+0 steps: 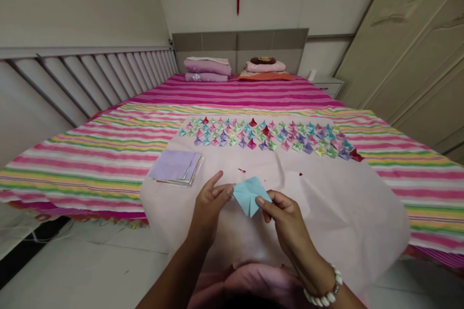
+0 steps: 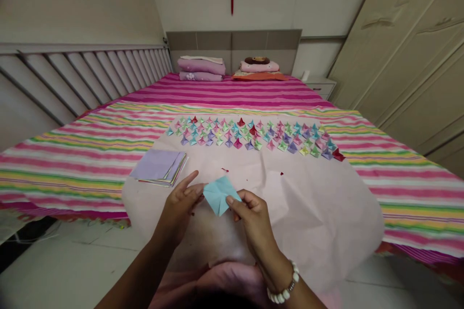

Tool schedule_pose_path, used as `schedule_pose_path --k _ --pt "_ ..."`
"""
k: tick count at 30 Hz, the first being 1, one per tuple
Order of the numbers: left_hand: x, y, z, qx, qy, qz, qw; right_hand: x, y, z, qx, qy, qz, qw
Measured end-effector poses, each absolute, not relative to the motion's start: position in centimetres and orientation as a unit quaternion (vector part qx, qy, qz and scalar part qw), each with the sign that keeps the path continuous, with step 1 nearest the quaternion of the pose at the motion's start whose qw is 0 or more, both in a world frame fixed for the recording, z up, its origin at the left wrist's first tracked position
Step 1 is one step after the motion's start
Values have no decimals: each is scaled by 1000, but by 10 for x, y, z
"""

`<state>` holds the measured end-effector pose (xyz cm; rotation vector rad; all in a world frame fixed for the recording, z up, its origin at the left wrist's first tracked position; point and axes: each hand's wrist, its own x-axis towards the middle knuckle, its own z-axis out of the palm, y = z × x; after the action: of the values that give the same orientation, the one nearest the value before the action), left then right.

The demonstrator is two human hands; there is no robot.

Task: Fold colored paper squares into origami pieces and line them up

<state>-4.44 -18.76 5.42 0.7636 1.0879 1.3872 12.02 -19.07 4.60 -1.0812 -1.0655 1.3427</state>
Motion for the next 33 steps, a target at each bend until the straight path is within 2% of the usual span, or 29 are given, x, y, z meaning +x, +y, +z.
schedule_pose_path --k 3,6,10,14,21,29,33 --pt "-33 -194 48 328 410 573 629 117 -190 43 -461 -413 557 553" --pt "-21 -200 42 342 428 508 665 113 -191 42 -464 -403 551 564" --pt "-21 -198 40 298 423 517 682 118 -192 43 -401 -442 596 538" --pt "-36 -196 48 257 359 478 760 130 -189 43 -289 -472 665 501" --pt "-42 -206 48 218 175 329 902 134 -183 45 -249 -441 724 468" --pt "-34 -210 41 151 133 276 940 132 -180 44 -257 -453 709 476" --pt "-35 -208 42 232 218 288 903 131 -182 49 -287 -432 711 475"
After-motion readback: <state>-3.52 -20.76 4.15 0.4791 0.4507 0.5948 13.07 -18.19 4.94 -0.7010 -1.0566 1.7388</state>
